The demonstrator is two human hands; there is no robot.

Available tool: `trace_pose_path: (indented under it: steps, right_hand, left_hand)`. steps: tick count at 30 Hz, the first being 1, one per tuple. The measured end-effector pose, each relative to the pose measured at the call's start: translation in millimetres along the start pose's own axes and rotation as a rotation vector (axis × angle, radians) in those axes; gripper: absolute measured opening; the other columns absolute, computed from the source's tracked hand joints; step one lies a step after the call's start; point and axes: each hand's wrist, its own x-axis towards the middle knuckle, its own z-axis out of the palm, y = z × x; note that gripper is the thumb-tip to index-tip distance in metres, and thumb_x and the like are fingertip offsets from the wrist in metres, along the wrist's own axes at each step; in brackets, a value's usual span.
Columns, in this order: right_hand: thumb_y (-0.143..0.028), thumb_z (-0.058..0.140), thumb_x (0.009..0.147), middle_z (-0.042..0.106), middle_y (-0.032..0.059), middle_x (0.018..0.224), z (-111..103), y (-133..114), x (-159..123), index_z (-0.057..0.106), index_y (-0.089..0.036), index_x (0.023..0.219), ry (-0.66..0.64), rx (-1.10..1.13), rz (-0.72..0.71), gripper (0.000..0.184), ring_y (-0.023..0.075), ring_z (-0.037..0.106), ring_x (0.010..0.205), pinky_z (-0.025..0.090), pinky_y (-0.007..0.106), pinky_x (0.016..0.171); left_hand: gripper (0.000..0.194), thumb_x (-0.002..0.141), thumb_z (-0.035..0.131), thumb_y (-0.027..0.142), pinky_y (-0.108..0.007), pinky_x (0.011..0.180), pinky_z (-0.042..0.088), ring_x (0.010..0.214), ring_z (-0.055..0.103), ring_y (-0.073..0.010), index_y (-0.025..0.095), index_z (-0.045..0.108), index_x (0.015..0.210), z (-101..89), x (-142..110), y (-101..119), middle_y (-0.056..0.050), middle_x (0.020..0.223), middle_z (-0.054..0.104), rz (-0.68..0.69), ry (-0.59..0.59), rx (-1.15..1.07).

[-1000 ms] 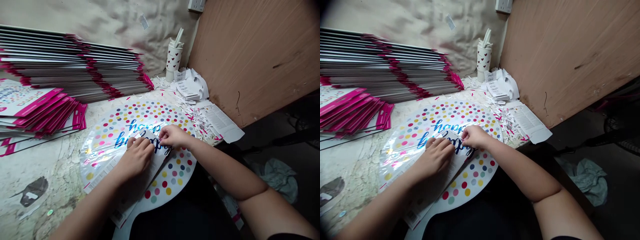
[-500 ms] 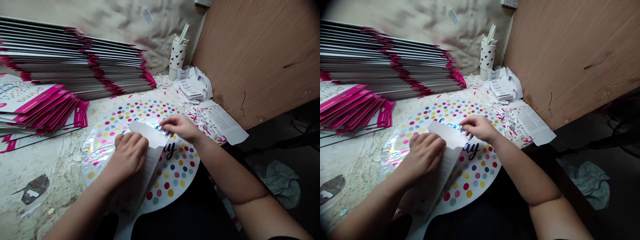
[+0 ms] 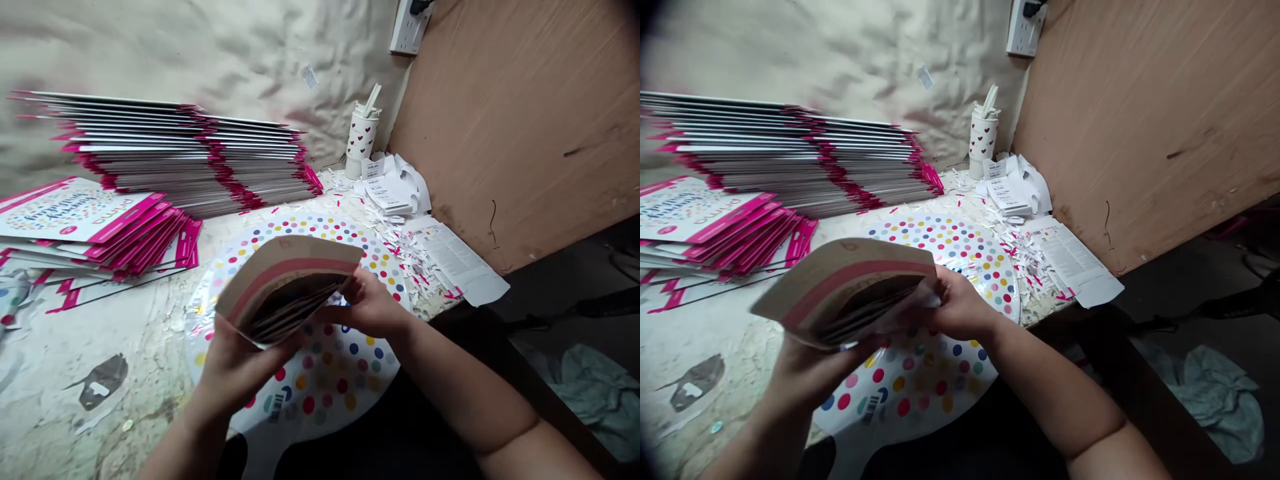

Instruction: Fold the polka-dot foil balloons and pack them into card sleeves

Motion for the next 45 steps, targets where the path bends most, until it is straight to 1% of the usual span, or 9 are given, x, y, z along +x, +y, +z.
trace_pose_path:
  steps: [6,9,13,16,19,22,24,39,45]
  right_hand:
    - [-0.022,0.078,0.06,0.066,0.0017,0.101,7,-6,-3,0.061,-0.024,0.103,-0.008,-0.021,-0.055,0.046,0.021,0.061,0.096,0.05,0.035,0.086]
    - [-0.026,0.076,0.063,0.066,0.0001,0.092,6,-15,4,0.062,-0.023,0.099,0.04,0.067,-0.061,0.039,0.0186,0.063,0.089,0.051,0.03,0.078]
    - [-0.044,0.05,0.084,0.063,0.0023,0.073,-9,-5,34,0.062,-0.017,0.085,0.027,0.058,0.138,0.029,0.0161,0.061,0.07,0.051,0.029,0.067]
    - [-0.04,0.038,0.089,0.059,0.003,0.067,-20,8,51,0.059,-0.017,0.075,0.17,-0.342,0.22,0.035,0.0159,0.057,0.066,0.047,0.029,0.066]
    - [-0.027,0.044,0.087,0.061,0.0048,0.078,-15,17,45,0.06,-0.016,0.079,0.234,-0.855,-0.066,0.021,0.0168,0.055,0.079,0.043,0.029,0.076]
    - [-0.017,0.045,0.086,0.062,0.0065,0.086,3,23,26,0.062,-0.016,0.087,-0.081,-1.047,-0.322,0.017,0.0162,0.054,0.082,0.041,0.027,0.077]
    - [-0.015,0.045,0.086,0.062,0.0065,0.083,15,28,15,0.064,-0.016,0.085,-0.189,-1.112,-0.379,0.018,0.0163,0.054,0.079,0.042,0.027,0.075]
    - [-0.016,0.043,0.089,0.062,0.0067,0.083,23,29,8,0.059,-0.013,0.088,-0.163,-1.098,-0.394,0.017,0.0154,0.055,0.078,0.044,0.026,0.073]
    - [-0.014,0.034,0.086,0.058,0.0111,0.078,32,33,9,0.057,-0.013,0.078,-0.124,-1.32,-0.53,0.024,0.0206,0.05,0.075,0.043,0.032,0.066]
  left_hand:
    - [0.069,0.056,0.079,0.023,-0.04,0.083,0.054,0.086,0.064,-0.022,0.03,0.051,0.118,2.7,-3,31,0.001,0.091,0.068,-0.19,0.272,-0.264]
    - [0.045,0.055,0.08,0.026,-0.036,0.076,0.055,0.08,0.064,-0.022,0.021,0.065,0.097,0.6,0,33,0.0,0.083,0.07,-0.401,0.382,-0.291]
    - [0.028,0.068,0.069,0.041,-0.031,0.066,0.054,0.076,0.064,-0.0211,0.016,0.068,0.082,6.7,6,8,-0.005,0.082,0.07,-0.542,0.168,-0.597]
    - [0.03,0.071,0.065,0.044,-0.024,0.044,0.044,0.049,0.056,-0.0131,0.015,0.065,0.078,14.7,2,-13,-0.001,0.06,0.063,-0.694,-0.019,-0.669]
    - [0.032,0.072,0.064,0.044,-0.02,0.036,0.031,0.035,0.042,-0.0079,0.014,0.061,0.065,22.0,-9,-24,0.003,0.043,0.051,-0.821,-0.093,-0.618]
    - [0.039,0.074,0.061,0.046,-0.022,0.045,0.038,0.043,0.049,-0.0098,0.012,0.061,0.055,26.9,-20,-26,-0.003,0.047,0.057,-0.884,-0.125,-0.598]
    - [0.042,0.075,0.059,0.047,-0.022,0.05,0.039,0.048,0.052,-0.0111,0.011,0.063,0.054,28.4,-24,-25,-0.006,0.052,0.062,-0.909,-0.149,-0.593]
    - [0.048,0.078,0.054,0.051,-0.022,0.05,0.04,0.046,0.053,-0.012,0.014,0.064,0.048,28.7,-31,-18,-0.004,0.045,0.059,-0.814,-0.205,-0.408]
    - [0.047,0.078,0.054,0.049,-0.021,0.048,0.039,0.046,0.053,-0.0116,0.013,0.066,0.049,31.0,-29,-15,-0.006,0.046,0.061,-0.799,-0.175,-0.332]
